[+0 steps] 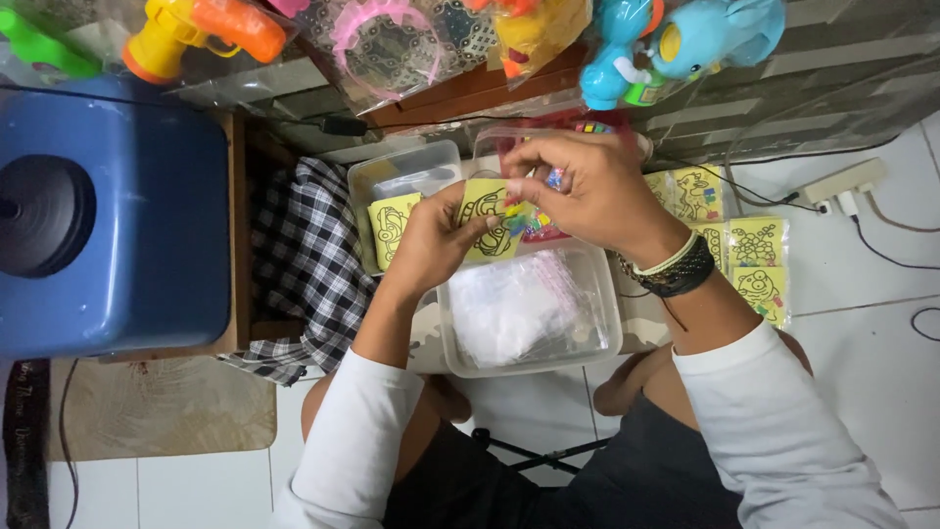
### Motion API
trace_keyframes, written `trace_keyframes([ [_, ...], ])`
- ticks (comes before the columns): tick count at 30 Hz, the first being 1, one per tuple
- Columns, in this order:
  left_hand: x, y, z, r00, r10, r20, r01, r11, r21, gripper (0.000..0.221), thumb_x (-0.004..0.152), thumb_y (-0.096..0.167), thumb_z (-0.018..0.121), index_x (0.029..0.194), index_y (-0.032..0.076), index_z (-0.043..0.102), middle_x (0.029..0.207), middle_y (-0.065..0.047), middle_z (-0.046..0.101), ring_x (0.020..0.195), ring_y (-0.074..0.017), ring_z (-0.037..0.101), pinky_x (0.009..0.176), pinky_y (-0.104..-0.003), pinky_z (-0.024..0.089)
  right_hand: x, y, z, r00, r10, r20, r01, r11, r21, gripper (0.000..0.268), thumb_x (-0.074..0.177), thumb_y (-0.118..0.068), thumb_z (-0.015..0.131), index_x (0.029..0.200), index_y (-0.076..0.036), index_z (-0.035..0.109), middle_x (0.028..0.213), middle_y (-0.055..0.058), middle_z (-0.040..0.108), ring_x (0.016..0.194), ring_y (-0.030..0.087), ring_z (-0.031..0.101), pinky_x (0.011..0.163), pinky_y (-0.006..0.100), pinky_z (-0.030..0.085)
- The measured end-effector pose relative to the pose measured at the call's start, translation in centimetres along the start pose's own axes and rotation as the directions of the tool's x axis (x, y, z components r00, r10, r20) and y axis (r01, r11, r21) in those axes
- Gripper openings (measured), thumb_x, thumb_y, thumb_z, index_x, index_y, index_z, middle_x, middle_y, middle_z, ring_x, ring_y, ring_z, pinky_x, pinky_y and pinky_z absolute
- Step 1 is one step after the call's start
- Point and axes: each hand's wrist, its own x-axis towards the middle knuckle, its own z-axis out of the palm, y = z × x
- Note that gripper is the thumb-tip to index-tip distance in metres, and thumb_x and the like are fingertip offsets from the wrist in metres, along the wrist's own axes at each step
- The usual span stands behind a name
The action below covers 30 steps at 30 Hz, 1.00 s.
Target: Packing yellow stickers and colorful beads into small plastic bags.
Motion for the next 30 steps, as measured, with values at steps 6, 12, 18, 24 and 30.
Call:
trace_keyframes([
  [6, 0.2, -1.4, -1.7, 0.995, -0.019, -0.097, 0.023, 0.999, 0.039, 0.03, 0.091, -0.004, 0.068, 0.121, -0.001, 0.067, 0.096, -0.005, 0.074, 0.073, -0.0095, 0.066, 0.065, -0.023, 0.056, 0.5, -0.8, 0.7, 0.975, -0.132, -0.177, 0.101, 0.98, -0.171, 0.016, 0.088, 0.015, 0.074, 0.103, 0.008, 0.072, 0.104, 0.017, 0.071, 0.083, 0.022, 0.063, 0.071, 0.03, 0.052],
  [12, -0.3, -0.4, -4.2, 0.937, 0.105, -0.332, -0.101, 0.994, 0.03, 0.015, 0.095, -0.006, 0.068, 0.11, -0.004, 0.067, 0.091, -0.006, 0.072, 0.072, -0.0082, 0.061, 0.065, -0.022, 0.053, 0.2, 7.0, 3.5, 0.993, 0.05, -0.107, -0.078, 0.956, -0.282, 0.013, 0.086, 0.007, 0.071, 0.096, 0.001, 0.074, 0.089, 0.009, 0.072, 0.068, 0.018, 0.06, 0.064, 0.029, 0.049],
  [18, -0.6, -0.9, -4.2, 0.917, 0.112, -0.384, -0.072, 0.991, 0.117, 0.025, 0.089, 0.004, 0.079, 0.113, 0.002, 0.073, 0.085, -0.01, 0.071, 0.08, -0.0158, 0.061, 0.074, -0.032, 0.053, -0.1, 15.5, 10.6, 0.856, 0.506, 0.105, -0.369, 0.741, -0.562, 0.012, 0.086, -0.01, 0.072, 0.092, -0.013, 0.081, 0.096, 0.022, 0.069, 0.094, 0.046, 0.071, 0.084, 0.053, 0.059],
  [24, -0.3, -1.4, -3.9, 0.913, 0.106, -0.394, -0.073, 0.993, 0.096, 0.026, 0.088, 0.003, 0.079, 0.113, 0.001, 0.074, 0.084, -0.012, 0.073, 0.081, -0.0136, 0.061, 0.071, -0.035, 0.054, 0.5, 23.1, 16.3, 0.64, 0.759, 0.116, -0.531, 0.547, -0.647, 0.013, 0.079, 0.0, 0.073, 0.09, -0.003, 0.079, 0.107, 0.029, 0.069, 0.092, 0.049, 0.073, 0.075, 0.059, 0.061],
  [30, -0.3, -2.0, -4.4, 0.914, 0.091, -0.396, -0.062, 0.994, 0.085, 0.026, 0.09, 0.007, 0.077, 0.116, 0.005, 0.075, 0.086, -0.011, 0.076, 0.085, -0.0163, 0.066, 0.094, -0.043, 0.052, 2.2, 18.3, 16.3, 0.631, 0.761, 0.152, -0.443, 0.514, -0.735, 0.026, 0.093, -0.004, 0.054, 0.099, 0.005, 0.077, 0.115, 0.034, 0.067, 0.098, 0.052, 0.072, 0.081, 0.062, 0.059],
])
